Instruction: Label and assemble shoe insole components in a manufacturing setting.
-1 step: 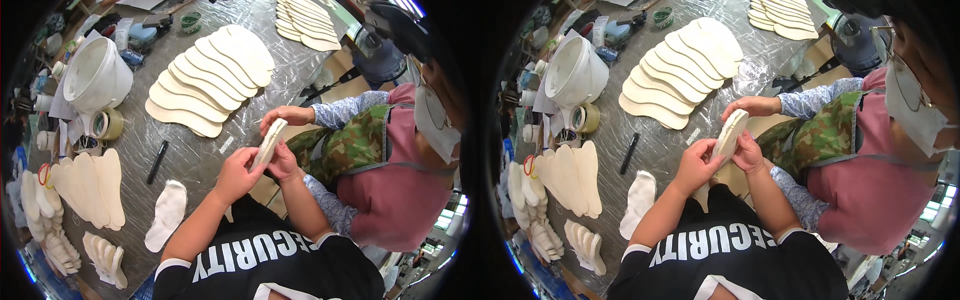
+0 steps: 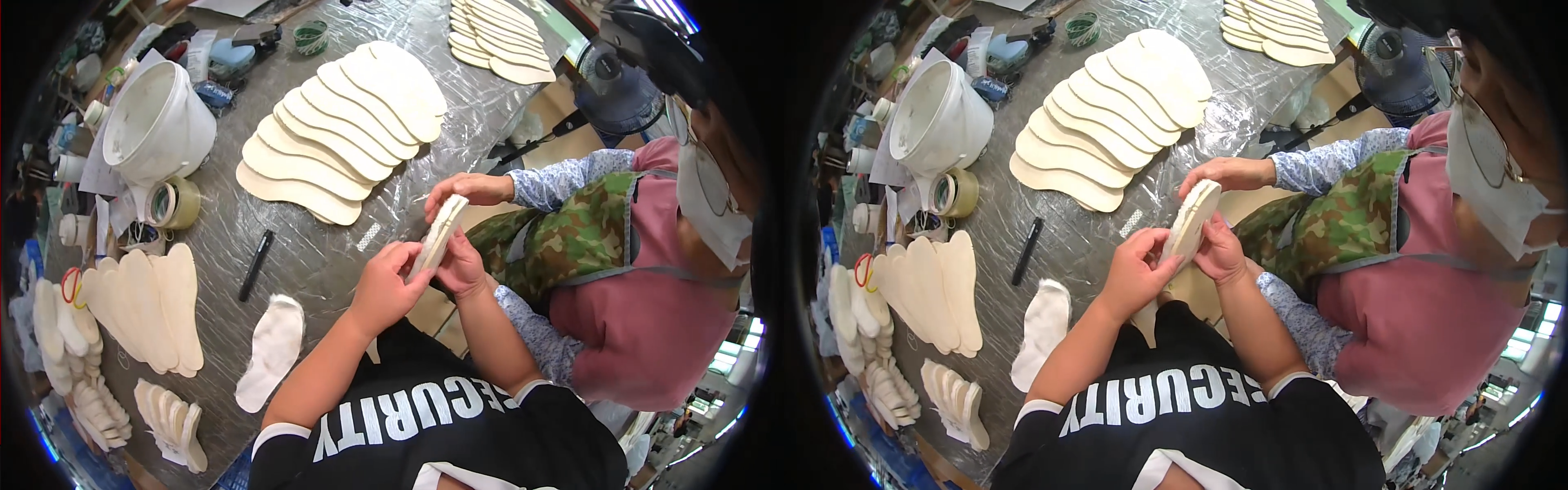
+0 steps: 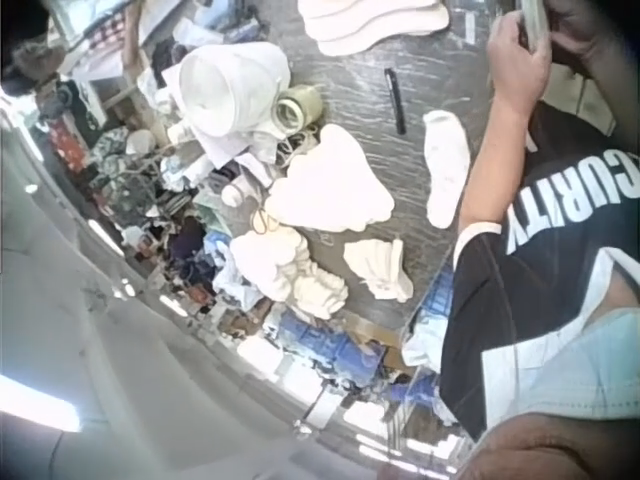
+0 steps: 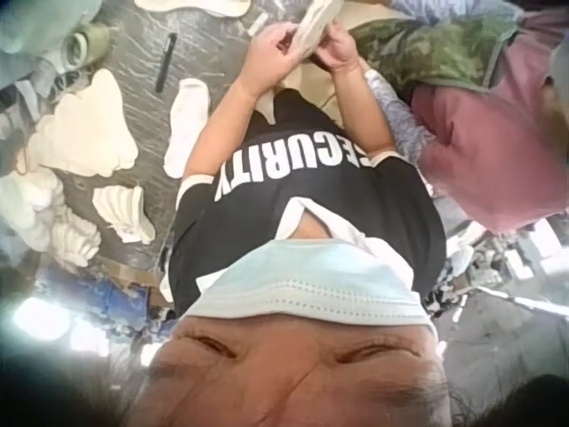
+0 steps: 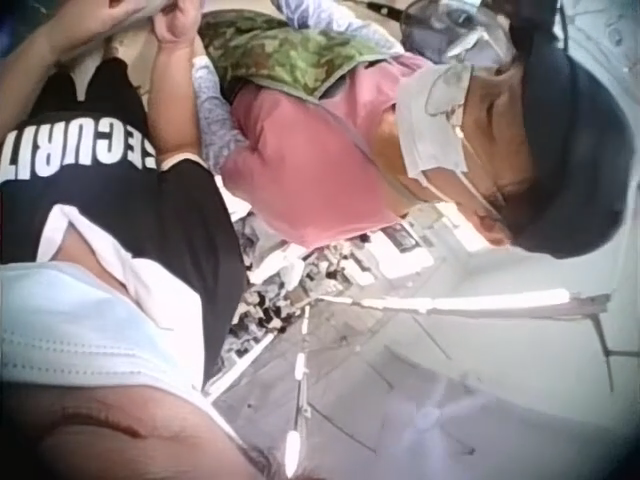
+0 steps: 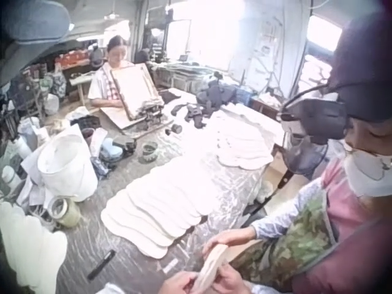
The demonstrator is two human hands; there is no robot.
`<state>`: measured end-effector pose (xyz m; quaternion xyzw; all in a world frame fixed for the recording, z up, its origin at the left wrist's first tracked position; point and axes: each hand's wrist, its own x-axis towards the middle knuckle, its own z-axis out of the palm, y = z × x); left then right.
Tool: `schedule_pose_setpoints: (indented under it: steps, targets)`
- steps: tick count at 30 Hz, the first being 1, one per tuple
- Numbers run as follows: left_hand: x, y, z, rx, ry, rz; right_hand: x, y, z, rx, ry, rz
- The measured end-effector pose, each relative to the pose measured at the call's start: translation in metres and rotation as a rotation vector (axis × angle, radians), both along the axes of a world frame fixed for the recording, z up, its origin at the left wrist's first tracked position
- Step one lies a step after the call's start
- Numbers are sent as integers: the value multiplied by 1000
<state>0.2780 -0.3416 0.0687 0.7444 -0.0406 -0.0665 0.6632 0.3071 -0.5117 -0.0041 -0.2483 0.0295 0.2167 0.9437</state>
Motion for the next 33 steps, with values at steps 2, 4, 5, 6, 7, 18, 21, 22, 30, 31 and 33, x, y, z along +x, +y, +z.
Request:
schedule_pose_setpoints:
  steps: [2,4,5,6,7,18,21,22,30,31,33]
  targets:
    - [-3,-1,2,57,-61,-7,1,-2,-5,22,-23,17]
    - [-5,-4,1,20,-51,2,2,-6,-9,53,-48,34]
    - [-5,-6,2,22,-55,-1,2,-8,-10,77,-71,55]
    - [-6,-7,4,-42,-21,-4,2,-9,-10,102,-94,74]
    - [-5,-8,4,-104,18,-5,3,-8,-8,106,-94,72]
    - [10,-13,25,406,-458,8,9,-3,49,-164,-95,-418]
    - [8,-18,35,329,-399,-19,3,-1,69,-241,-155,-533]
    - [13,-21,37,298,-405,8,3,-2,77,-309,-192,-612]
    - [53,-46,52,184,-452,-108,19,-20,97,-300,-140,-617]
    - [59,-50,50,217,-402,-110,22,-19,88,-254,-103,-597]
    - [64,-52,47,213,-466,-102,22,-14,79,-362,-33,-629]
